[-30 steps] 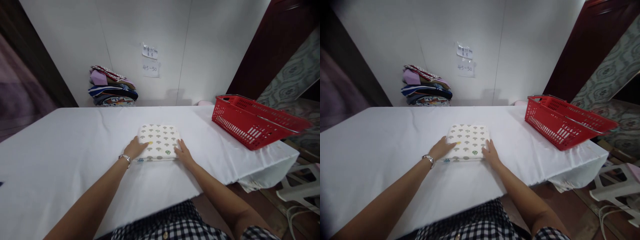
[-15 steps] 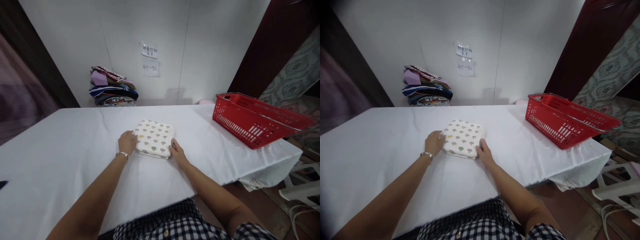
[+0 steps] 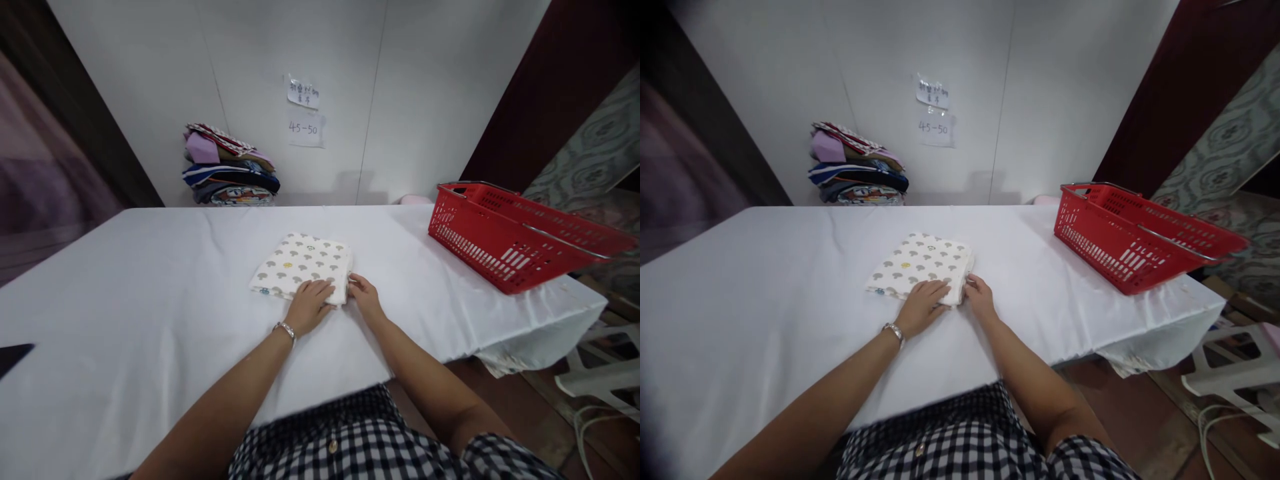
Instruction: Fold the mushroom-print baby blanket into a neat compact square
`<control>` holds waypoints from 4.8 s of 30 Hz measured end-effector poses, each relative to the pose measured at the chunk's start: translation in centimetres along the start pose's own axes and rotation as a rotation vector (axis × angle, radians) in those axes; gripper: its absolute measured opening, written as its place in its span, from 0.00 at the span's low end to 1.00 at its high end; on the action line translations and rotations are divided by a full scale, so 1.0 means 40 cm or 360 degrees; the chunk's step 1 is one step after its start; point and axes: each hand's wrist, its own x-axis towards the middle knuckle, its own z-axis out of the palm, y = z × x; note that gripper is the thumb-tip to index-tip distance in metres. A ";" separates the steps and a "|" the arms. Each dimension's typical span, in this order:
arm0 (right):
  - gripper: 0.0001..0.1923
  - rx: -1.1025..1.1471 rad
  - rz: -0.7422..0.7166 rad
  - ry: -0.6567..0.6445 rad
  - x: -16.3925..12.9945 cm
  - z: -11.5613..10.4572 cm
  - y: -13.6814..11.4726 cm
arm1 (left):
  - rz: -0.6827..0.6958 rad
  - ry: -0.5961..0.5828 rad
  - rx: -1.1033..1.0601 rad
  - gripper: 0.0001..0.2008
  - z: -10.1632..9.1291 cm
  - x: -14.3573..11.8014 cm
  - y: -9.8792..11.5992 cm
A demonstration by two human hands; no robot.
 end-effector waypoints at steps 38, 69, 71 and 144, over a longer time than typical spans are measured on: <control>0.14 -0.0387 0.0083 -0.0383 -0.090 -0.010 -0.030 | 0.0184 0.0178 -0.0104 0.18 0.014 -0.016 -0.042; 0.22 -0.0596 -0.0087 -0.0197 0.382 -0.056 -0.007 | 0.0184 0.0049 -0.0076 0.25 0.011 -0.020 0.036; 0.20 -0.0611 -0.0085 -0.0222 0.392 -0.058 -0.006 | 0.0185 0.0037 -0.0074 0.25 0.008 -0.019 0.038; 0.22 -0.2116 -0.1390 -0.0785 0.058 -0.156 -0.060 | -0.0504 0.0236 0.0025 0.17 -0.080 -0.167 -0.102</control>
